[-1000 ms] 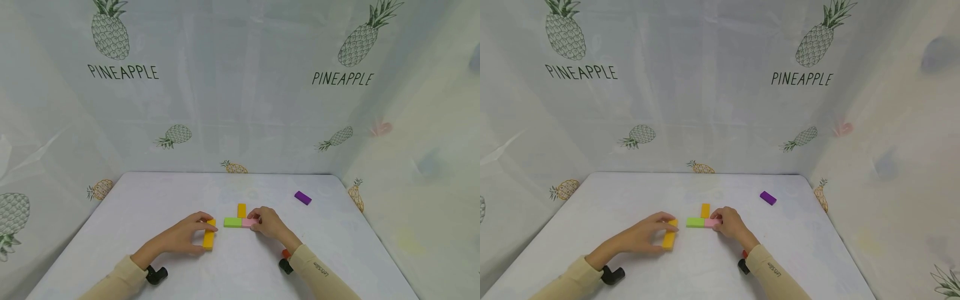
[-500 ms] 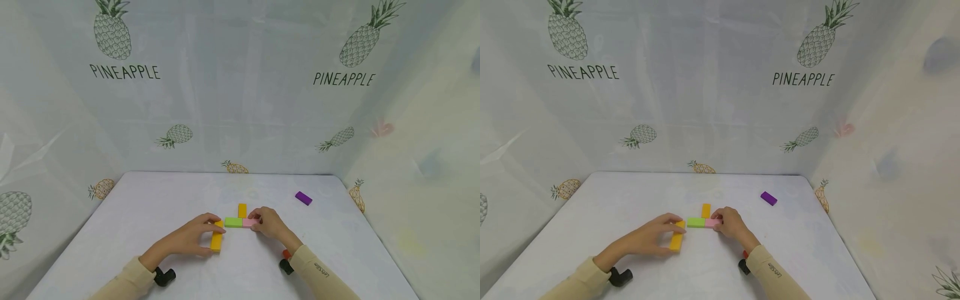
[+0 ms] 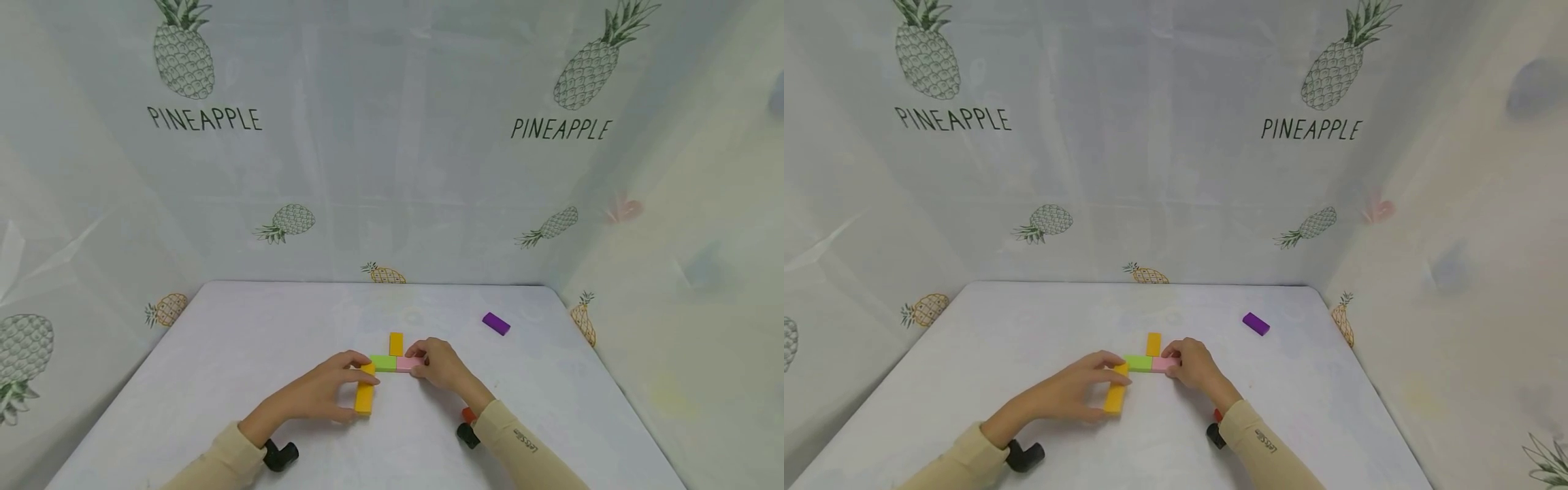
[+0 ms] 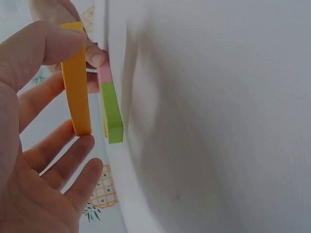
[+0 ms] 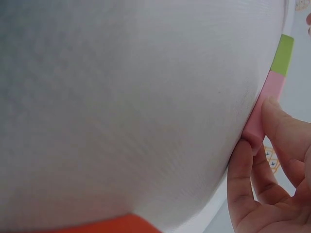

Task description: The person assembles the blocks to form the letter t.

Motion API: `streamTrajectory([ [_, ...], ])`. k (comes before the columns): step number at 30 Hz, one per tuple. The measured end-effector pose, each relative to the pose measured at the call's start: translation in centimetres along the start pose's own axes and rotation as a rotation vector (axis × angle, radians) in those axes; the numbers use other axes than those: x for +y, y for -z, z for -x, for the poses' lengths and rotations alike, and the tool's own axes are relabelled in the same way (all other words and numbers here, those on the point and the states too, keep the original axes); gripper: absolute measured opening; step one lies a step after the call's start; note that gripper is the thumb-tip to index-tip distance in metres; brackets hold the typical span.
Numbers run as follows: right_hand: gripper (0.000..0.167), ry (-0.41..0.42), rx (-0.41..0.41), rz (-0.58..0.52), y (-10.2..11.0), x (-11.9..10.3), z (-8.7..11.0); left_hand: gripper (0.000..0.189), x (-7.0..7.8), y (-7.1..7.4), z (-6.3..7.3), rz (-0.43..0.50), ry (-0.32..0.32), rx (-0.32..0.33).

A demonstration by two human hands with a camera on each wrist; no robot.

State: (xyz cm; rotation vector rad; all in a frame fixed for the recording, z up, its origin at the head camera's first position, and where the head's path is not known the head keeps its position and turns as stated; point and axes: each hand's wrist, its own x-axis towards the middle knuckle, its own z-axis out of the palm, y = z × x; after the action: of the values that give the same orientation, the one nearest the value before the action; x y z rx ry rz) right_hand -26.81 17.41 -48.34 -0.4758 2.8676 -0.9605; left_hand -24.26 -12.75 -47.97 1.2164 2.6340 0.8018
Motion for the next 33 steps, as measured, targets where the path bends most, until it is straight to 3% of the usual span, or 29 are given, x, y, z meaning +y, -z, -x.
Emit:
streamTrajectory([
  [19, 0.021, 0.006, 0.006, 0.005, -0.1, 0.2, 0.0, 0.055, 1.9, -0.8, -1.7, -0.039, -0.036, 0.005],
  [33, 0.02, 0.019, 0.007, -0.004, 0.0, 0.1, -0.1, 0.054, 2.5, -1.7, -2.3, -0.093, -0.06, 0.018],
])
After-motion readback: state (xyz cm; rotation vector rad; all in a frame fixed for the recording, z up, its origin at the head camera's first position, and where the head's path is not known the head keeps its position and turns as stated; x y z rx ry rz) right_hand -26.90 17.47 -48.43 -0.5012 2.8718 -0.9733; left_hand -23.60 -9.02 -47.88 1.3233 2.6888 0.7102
